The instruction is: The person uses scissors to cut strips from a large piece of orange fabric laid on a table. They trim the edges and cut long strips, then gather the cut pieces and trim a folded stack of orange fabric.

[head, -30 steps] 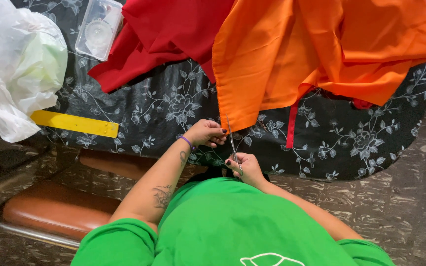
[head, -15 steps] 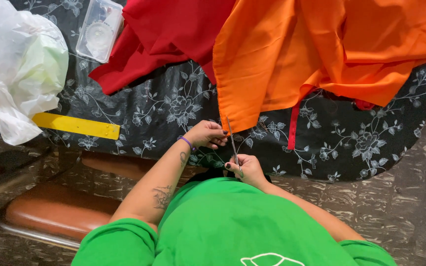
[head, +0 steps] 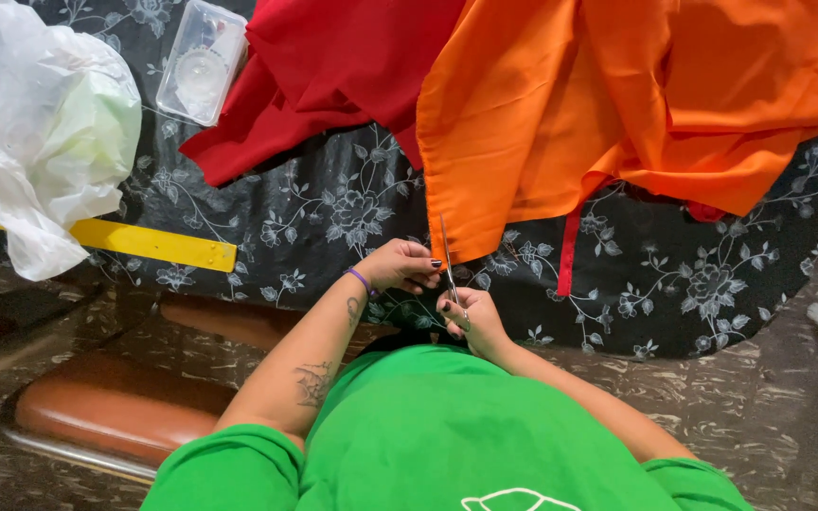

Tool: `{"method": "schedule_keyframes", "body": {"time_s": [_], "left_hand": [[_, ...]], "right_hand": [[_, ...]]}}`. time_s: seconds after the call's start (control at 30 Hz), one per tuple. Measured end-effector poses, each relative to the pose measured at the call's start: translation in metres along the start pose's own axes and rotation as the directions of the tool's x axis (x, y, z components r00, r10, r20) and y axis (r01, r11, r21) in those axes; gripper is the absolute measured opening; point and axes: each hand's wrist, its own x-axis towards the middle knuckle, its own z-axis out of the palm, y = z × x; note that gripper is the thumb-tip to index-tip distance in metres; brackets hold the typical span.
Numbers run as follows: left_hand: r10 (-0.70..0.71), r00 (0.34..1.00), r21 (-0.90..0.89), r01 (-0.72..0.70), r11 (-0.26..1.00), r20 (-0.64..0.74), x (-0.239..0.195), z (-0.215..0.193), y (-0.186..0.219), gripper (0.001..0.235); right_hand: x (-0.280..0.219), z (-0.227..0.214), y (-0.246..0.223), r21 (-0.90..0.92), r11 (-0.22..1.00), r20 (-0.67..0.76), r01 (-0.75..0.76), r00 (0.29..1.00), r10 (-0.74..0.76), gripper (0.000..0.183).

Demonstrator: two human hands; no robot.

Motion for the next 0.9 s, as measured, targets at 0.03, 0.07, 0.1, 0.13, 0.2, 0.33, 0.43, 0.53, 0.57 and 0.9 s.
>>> {"method": "schedule_keyframes", "body": {"time_s": [0.03,0.07,0.1,0.13,0.2,0.33,0.43,0.53,0.57,0.9], "left_hand": [[0.000,1.000,-0.001,0.000,1.000,-0.001,0.002,-0.002,-0.002,0.013],[0.011,1.000,0.008,-0.011,1.000,-0.001,0.005,-0.003,-0.005,0.013],[0.022,1.000,0.017,-0.022,1.000,0.000,0.007,-0.004,-0.008,0.014],[0.021,1.000,0.017,-0.021,1.000,-0.001,0.007,-0.004,-0.008,0.014],[0.017,1.000,0.024,-0.017,1.000,0.001,0.006,-0.004,-0.008,0.015],[0.015,1.000,0.015,-0.015,1.000,-0.002,0.010,-0.006,-0.011,0.015],[0.016,1.000,0.023,-0.016,1.000,0.006,0.019,-0.012,-0.020,0.015],[0.017,1.000,0.032,-0.016,0.999,-0.021,0.027,-0.018,-0.027,0.015],[0.015,1.000,0.032,-0.014,0.999,-0.027,0.024,-0.015,-0.025,0.015],[0.025,0.999,0.043,-0.023,0.999,-0.040,0.020,-0.011,-0.021,0.016]], "right_hand": [[0.003,0.002,-0.001,0.000,1.000,0.001,-0.001,1.000,0.001,0.040],[0.005,0.004,-0.003,0.002,1.000,-0.003,0.017,1.000,-0.017,0.040],[0.007,0.006,-0.004,0.005,0.999,-0.007,0.035,0.999,-0.035,0.040],[0.010,0.004,-0.002,0.005,0.999,-0.006,0.035,0.999,-0.035,0.040],[0.017,0.000,0.001,-0.010,0.998,-0.015,0.060,0.998,-0.060,0.041],[0.022,-0.001,0.002,0.005,0.998,-0.016,0.055,0.998,-0.055,0.038],[0.021,0.000,0.001,0.000,0.998,-0.020,0.062,0.998,-0.062,0.039],[0.017,0.004,0.000,-0.014,0.998,-0.055,0.061,0.997,-0.061,0.036],[0.017,0.003,0.000,-0.023,0.998,-0.066,0.052,0.996,-0.054,0.034],[0.014,0.007,0.005,-0.036,0.999,-0.112,0.022,0.993,-0.026,0.025]]}}
